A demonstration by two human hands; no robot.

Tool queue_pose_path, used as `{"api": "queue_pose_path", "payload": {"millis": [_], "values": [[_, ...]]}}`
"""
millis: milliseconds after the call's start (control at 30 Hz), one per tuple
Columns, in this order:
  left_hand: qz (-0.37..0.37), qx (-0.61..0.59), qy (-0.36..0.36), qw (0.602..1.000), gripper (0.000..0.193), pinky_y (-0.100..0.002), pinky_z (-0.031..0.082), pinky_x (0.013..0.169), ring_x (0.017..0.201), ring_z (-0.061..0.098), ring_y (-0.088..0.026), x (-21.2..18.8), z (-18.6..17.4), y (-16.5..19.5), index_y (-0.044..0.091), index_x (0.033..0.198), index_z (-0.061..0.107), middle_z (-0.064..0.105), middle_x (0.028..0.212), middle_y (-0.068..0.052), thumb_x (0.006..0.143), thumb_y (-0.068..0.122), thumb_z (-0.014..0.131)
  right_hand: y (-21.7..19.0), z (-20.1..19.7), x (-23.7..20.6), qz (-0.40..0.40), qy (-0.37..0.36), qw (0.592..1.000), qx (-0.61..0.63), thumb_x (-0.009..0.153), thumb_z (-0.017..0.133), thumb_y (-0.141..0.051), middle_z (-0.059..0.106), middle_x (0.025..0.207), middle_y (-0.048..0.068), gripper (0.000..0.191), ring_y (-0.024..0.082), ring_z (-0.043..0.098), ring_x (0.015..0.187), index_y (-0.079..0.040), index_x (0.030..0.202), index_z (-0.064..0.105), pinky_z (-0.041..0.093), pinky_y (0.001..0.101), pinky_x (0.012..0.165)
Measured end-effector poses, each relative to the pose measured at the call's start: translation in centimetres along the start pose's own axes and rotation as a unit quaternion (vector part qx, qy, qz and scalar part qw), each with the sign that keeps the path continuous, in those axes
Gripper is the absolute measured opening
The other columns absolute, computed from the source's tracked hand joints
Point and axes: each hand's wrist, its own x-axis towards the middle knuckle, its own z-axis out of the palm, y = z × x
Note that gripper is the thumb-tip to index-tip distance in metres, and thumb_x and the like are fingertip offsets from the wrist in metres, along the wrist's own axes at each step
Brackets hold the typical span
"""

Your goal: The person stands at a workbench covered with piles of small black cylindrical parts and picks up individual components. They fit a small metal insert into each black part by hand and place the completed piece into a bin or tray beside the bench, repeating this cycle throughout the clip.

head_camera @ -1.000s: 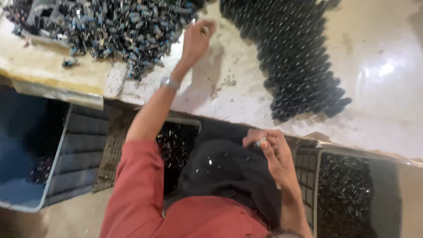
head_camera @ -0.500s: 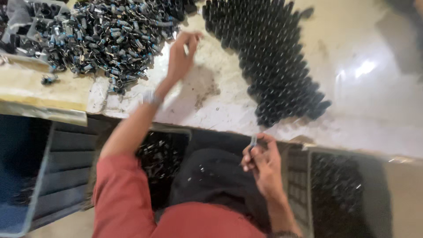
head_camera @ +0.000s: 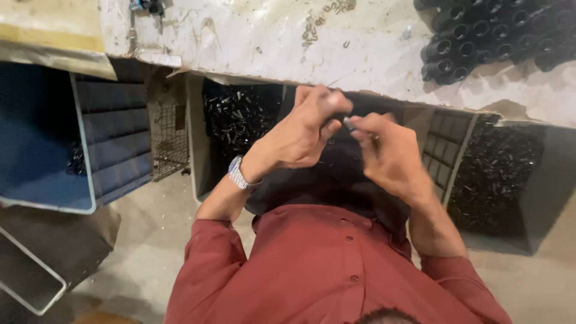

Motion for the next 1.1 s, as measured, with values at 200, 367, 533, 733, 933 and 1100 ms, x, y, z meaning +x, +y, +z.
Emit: {"api": "queue_pose_path", "payload": {"millis": [200,367,533,733,933,1100], "values": [[-0.053,0.042,-0.004,0.998,0.030,-0.050,0.035,0.110,0.116,0.053,-0.035,0.3,1.0,1.0,0.006,0.121,0.061,0.060,0.111,-0.012,0.092,0.002,0.066,-0.2,1.5,1.1,0.093,-0.069,0.993,0.027,0.106,0.064,-0.016,0.060,0.082,0.007,0.012,0.025,0.059,0.072,-0.012,0.107,0.052,0.048,0.0333,0.067],[-0.240,-0.030,0.209,0.948,0.035,-0.050,0.042,0.107,0.113,0.060,-0.031,-4.8,-2.7,1.3,0.014,0.104,0.072,0.067,0.094,-0.004,0.076,-0.001,0.056,-0.9,1.5,2.0,0.103,-0.093,0.981,0.133,0.101,0.065,-0.028,0.067,0.085,0.002,0.023,0.024,0.062,0.074,-0.016,0.120,0.057,0.052,0.0350,0.071],[-0.311,0.145,0.312,0.886,0.038,-0.047,0.043,0.100,0.102,0.068,-0.019,-7.3,-4.7,1.5,0.018,0.102,0.078,0.072,0.087,0.000,0.081,-0.003,0.054,0.1,0.2,6.6,-0.048,0.057,0.929,-0.363,0.105,0.072,-0.042,0.054,0.143,0.018,0.058,0.039,0.048,0.118,-0.010,0.152,0.061,0.046,0.0493,0.099],[-0.209,0.524,0.198,0.802,0.053,-0.059,0.023,0.113,0.135,0.043,-0.034,-0.8,-12.0,-4.8,0.001,0.136,0.067,0.056,0.129,-0.018,0.083,-0.002,0.064,-1.0,0.7,4.8,-0.101,0.056,0.906,-0.406,0.094,0.074,-0.041,0.049,0.149,0.015,0.055,0.039,0.043,0.121,-0.016,0.142,0.068,0.036,0.0549,0.103],[-0.095,0.601,0.169,0.776,0.020,-0.054,0.034,0.115,0.139,0.042,-0.039,1.1,-20.3,-12.5,0.002,0.104,0.068,0.054,0.144,-0.019,0.084,0.000,0.069,-1.7,0.2,0.1,-0.082,0.283,0.951,-0.096,0.100,0.073,0.003,0.070,0.103,0.009,0.019,0.017,0.067,0.092,-0.009,0.114,0.076,0.054,0.0276,0.084],[-0.093,0.514,0.161,0.837,0.018,-0.045,0.049,0.099,0.108,0.063,-0.032,0.6,-17.1,-10.4,0.006,0.104,0.067,0.067,0.100,-0.012,0.086,0.005,0.069,-3.6,1.9,1.5,0.099,0.280,0.930,0.216,0.103,0.067,0.003,0.073,0.102,0.004,0.013,0.007,0.056,0.077,0.000,0.113,0.075,0.044,0.0205,0.067]]}}
